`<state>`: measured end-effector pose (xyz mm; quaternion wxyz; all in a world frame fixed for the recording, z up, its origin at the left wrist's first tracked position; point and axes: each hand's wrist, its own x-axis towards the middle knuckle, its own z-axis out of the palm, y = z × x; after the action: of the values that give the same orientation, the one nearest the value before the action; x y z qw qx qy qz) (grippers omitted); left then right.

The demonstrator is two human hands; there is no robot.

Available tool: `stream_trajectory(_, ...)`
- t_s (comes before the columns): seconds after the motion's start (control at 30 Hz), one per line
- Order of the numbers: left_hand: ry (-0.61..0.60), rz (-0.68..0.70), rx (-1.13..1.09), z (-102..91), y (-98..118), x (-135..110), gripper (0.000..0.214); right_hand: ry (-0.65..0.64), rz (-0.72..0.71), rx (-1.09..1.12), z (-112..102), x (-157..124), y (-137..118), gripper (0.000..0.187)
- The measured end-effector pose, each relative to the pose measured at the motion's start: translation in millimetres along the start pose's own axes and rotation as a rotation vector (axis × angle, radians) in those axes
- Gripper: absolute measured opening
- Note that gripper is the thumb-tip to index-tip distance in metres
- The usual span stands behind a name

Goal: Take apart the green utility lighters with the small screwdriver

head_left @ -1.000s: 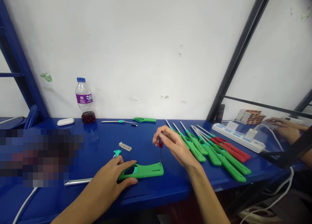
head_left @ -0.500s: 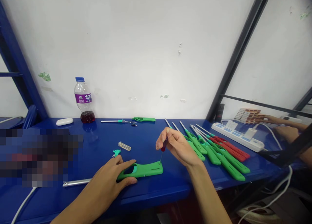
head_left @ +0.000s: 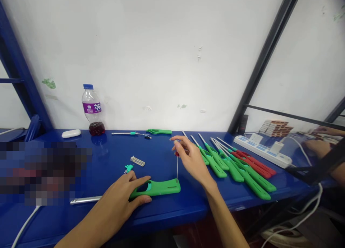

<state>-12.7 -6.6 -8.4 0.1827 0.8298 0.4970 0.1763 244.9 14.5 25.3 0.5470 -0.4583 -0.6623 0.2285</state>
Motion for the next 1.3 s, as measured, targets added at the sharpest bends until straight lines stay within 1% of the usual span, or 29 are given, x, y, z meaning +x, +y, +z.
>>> stream_trajectory(0.1, 0.019, 0.016, -0.012, 1.9, -2, 0, 0.046, 0.025, 0.0, 0.101, -2, -1, -6, 0.027)
stream_trajectory(0.17, 0.036, 0.023, -0.01, 2.7, -2, 0, 0.046, -0.028, -0.018, 0.27, -8, -2, -9, 0.027)
stream_trajectory(0.2, 0.042, 0.024, -0.005, 2.7, -1, 0, 0.045, -0.091, -0.026, 0.37, -11, -3, -10, 0.027)
stream_trajectory(0.27, 0.035, 0.019, 0.005, 2.3, 0, 1, 0.045, -0.256, -0.033, 0.544, -17, -6, -10, 0.027)
stream_trajectory(0.33, 0.019, 0.011, 0.008, 1.8, 1, 1, 0.046, -0.399, -0.013, 0.636, -20, -8, -10, 0.027)
stream_trajectory(0.37, 0.016, 0.012, 0.005, 1.7, 1, 1, 0.046, -0.442, 0.003, 0.666, -20, -9, -10, 0.029)
stream_trajectory(0.43, 0.027, 0.026, -0.003, 2.4, -1, 1, 0.046, -0.474, 0.048, 0.739, -20, -9, -11, 0.03)
stream_trajectory(0.5, 0.054, 0.041, -0.014, 3.9, -4, 1, 0.046, -0.452, 0.096, 0.811, -21, -7, -15, 0.03)
stream_trajectory(0.53, 0.066, 0.045, -0.017, 4.9, -5, 1, 0.046, -0.427, 0.112, 0.808, -22, -7, -18, 0.033)
stream_trajectory(0.57, 0.073, 0.047, -0.018, 5.8, -7, 1, 0.046, -0.393, 0.117, 0.75, -24, -7, -22, 0.037)
stream_trajectory(0.6, 0.072, 0.046, -0.016, 6.7, -7, 0, 0.047, -0.358, 0.118, 0.631, -27, -7, -26, 0.039)
stream_trajectory(0.67, 0.064, 0.037, -0.006, 7.9, -7, 1, 0.048, -0.313, 0.125, 0.262, -34, -10, -35, 0.036)
stream_trajectory(0.73, 0.05, 0.02, 0.003, 8.1, -6, 1, 0.048, -0.345, 0.16, -0.118, -40, -13, -42, 0.021)
stream_trajectory(0.77, 0.041, 0.011, 0.003, 7.9, -6, 1, 0.047, -0.381, 0.186, -0.263, -42, -15, -44, 0.015)
stream_trajectory(0.83, 0.034, 0.009, 0.002, 7.4, -5, 2, 0.047, -0.459, 0.231, -0.435, -44, -17, -44, 0.009)
stream_trajectory(0.9, 0.045, 0.03, 0.002, 7.1, -6, 2, 0.046, -0.52, 0.261, -0.5, -44, -17, -42, 0.008)
stream_trajectory(1.0, 0.091, 0.075, 0.011, 7.2, -7, 1, 0.045, -0.578, 0.289, -0.484, -41, -17, -37, 0.008)
stream_trajectory(1.07, 0.106, 0.083, 0.023, 7.2, -7, 1, 0.046, -0.583, 0.297, -0.459, -39, -17, -35, 0.007)
stream_trajectory(1.2, 0.094, 0.07, 0.025, 6.9, -5, 0, 0.046, -0.568, 0.311, -0.465, -34, -16, -30, 0.002)
stream_trajectory(1.3, 0.089, 0.058, 0.032, 7.1, -5, 0, 0.046, -0.553, 0.327, -0.506, -31, -14, -25, 0.004)
